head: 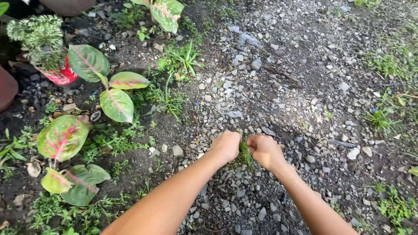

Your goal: Pulling out weeds and grass around potted plants on the ground.

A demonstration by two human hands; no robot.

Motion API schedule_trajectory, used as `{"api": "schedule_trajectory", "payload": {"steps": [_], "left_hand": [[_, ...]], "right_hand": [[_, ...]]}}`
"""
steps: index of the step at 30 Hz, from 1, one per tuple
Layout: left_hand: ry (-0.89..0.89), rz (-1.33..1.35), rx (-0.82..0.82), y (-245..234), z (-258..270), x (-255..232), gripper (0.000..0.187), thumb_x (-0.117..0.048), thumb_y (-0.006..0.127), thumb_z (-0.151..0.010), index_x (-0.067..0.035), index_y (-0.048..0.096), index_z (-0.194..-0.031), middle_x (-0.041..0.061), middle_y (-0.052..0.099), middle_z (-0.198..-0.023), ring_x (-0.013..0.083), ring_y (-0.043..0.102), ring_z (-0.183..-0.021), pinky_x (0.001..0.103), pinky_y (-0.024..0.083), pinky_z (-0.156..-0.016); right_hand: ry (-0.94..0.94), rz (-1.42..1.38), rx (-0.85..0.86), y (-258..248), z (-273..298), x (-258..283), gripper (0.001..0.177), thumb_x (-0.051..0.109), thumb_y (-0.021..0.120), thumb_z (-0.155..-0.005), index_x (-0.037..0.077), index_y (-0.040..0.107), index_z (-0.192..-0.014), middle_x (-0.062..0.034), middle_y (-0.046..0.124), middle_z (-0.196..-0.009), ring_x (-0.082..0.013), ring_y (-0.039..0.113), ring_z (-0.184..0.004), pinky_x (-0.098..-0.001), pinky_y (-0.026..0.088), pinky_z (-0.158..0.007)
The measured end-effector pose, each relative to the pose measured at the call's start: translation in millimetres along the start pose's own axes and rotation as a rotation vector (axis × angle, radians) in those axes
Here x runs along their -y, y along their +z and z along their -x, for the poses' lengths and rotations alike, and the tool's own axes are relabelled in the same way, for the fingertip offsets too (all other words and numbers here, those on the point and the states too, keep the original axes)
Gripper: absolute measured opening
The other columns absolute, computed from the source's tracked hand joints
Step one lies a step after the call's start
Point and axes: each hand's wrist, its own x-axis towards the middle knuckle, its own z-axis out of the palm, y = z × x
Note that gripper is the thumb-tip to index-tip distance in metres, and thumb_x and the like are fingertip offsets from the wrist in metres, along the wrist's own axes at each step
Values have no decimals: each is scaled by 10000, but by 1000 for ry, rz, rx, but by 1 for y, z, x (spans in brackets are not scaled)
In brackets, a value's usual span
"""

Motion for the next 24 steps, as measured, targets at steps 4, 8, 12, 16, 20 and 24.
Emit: {"api": "schedule_trajectory", "payload": {"steps": [4,8,12,16,20,24], "left_hand": [[46,-86,-96,-1,14,32,286,-20,598,-853,-109,750,-1078,215,736,-1081,379,715,-1048,506,582,-885],[-23,-151,-81,-23,62,83,268,-31,632,-824,-100,751,-1054,214,730,-1082,384,720,-1030,502,593,-867],[-81,-76,-193,-47,134,148,204,-101,654,-845,-101,736,-1032,192,732,-1069,391,710,-1006,514,577,-855],[-390,0,-283,-59,222,207,178,-171,675,-866,-136,740,-1028,178,720,-1070,389,701,-1008,514,575,-863],[-648,97,-593,-57,300,275,162,-194,662,-886,-153,745,-1019,160,733,-1065,382,711,-985,505,574,-869],[-892,97,-808,-27,354,353,193,-130,624,-932,-159,738,-1086,170,708,-1115,386,707,-993,485,584,-885]], "right_hand": [[-279,-81,-23,25,-16,16,315,-49,589,-699,74,728,-955,-174,713,-912,-326,729,-837,-438,569,-762],[-575,-22,-65,57,-31,78,95,2,636,-761,10,681,-844,-205,715,-856,-397,683,-841,-488,539,-724],[-559,14,271,47,-1,187,104,161,672,-873,79,689,-933,-168,737,-807,-374,718,-784,-476,558,-722],[-799,82,355,85,8,257,100,179,666,-872,106,706,-927,-113,738,-884,-357,723,-855,-480,571,-742],[-1170,276,494,122,30,329,97,154,642,-888,79,697,-919,-121,708,-972,-369,685,-967,-499,554,-811],[-1366,274,592,197,55,380,140,118,612,-905,33,697,-976,-155,684,-1078,-371,672,-1040,-490,544,-901]]}}
